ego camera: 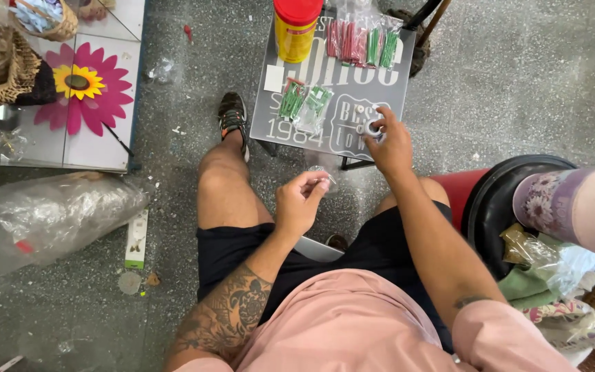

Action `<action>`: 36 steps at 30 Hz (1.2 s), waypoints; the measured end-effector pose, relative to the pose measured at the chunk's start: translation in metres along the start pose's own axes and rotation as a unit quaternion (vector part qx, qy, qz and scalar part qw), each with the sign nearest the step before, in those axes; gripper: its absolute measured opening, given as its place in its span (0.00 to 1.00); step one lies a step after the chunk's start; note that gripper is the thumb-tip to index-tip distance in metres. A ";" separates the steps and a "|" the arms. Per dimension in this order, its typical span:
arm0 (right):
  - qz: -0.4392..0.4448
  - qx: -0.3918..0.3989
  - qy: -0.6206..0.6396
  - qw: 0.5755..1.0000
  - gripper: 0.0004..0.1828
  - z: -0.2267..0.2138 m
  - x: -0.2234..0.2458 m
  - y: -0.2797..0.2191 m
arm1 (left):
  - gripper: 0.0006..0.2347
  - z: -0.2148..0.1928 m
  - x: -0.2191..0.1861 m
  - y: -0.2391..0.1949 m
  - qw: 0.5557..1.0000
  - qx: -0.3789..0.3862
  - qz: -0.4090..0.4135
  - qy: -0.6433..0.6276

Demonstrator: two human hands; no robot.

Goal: The person sits and repeatedly packs green plastic sticks into small clear bags, seals each bag with a roll of white tape, and places the finished packages on a small table. The person handles the sticks, bags, and tape by hand.

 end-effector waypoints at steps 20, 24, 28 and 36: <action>-0.043 -0.173 0.514 0.839 0.38 -0.127 0.130 -0.118 | 0.08 0.014 0.012 -0.064 0.986 0.081 0.085 -0.118; -0.077 -0.177 0.497 0.846 0.39 -0.148 0.155 -0.125 | 0.18 0.020 0.008 -0.074 0.978 0.118 0.139 -0.104; -0.104 -0.170 0.455 0.868 0.39 -0.161 0.176 -0.130 | 0.26 0.019 0.014 -0.073 0.975 0.168 -0.070 -0.124; -0.177 0.010 0.390 0.903 0.42 -0.151 0.191 -0.155 | 0.36 0.015 -0.019 -0.080 0.800 0.315 -0.272 -0.433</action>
Point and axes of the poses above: each hand's wrist, its own y-axis towards the middle knuckle, its own z-axis out of the palm, x = y × z, the point moved 1 cm from there along y, towards the middle knuckle, and after that the axes turned 11 degrees about -z, right-handed, at the moved point
